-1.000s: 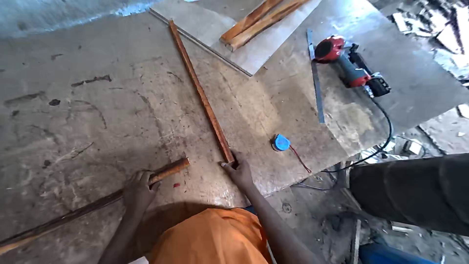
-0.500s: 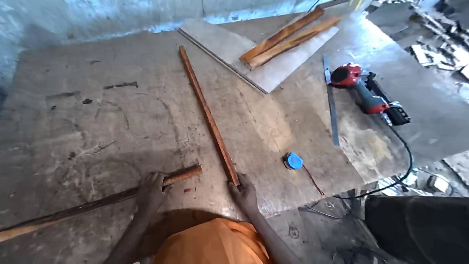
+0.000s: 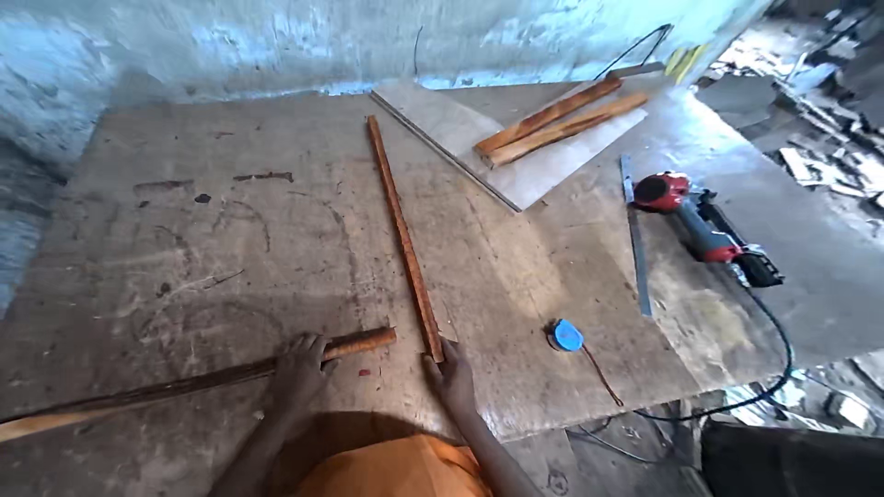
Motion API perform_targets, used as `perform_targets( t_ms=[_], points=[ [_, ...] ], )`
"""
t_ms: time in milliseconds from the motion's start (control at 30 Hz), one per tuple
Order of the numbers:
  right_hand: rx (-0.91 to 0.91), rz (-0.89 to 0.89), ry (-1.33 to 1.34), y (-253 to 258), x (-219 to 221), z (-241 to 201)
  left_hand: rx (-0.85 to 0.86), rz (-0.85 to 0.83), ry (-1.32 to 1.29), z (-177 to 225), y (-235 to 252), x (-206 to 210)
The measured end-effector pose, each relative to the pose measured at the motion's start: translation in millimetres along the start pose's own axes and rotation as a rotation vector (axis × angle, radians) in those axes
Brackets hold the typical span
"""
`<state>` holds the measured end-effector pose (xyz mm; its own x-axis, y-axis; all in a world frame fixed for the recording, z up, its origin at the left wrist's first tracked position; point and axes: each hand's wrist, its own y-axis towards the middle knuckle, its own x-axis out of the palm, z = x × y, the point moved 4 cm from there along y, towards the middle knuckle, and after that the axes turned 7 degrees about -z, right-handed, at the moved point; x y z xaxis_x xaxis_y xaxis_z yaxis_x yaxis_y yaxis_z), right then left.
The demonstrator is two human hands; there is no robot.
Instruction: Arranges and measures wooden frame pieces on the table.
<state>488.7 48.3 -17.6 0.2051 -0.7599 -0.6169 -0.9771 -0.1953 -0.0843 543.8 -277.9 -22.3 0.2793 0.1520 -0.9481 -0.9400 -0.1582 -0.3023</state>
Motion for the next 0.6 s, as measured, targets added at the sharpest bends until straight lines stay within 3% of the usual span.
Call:
perform_targets(
  t_ms=[367, 600],
  points=[
    [0.001, -0.147, 0.068, -1.6, -7.4, 16.4, 0.043, 0.049, -0.002, 11.0, -8.2, -21.1],
    [-0.041, -0.145, 0.090, -0.6, -9.3, 20.7, 0.176, 0.046, 0.015, 35.1, -20.1, -1.8]
  ],
)
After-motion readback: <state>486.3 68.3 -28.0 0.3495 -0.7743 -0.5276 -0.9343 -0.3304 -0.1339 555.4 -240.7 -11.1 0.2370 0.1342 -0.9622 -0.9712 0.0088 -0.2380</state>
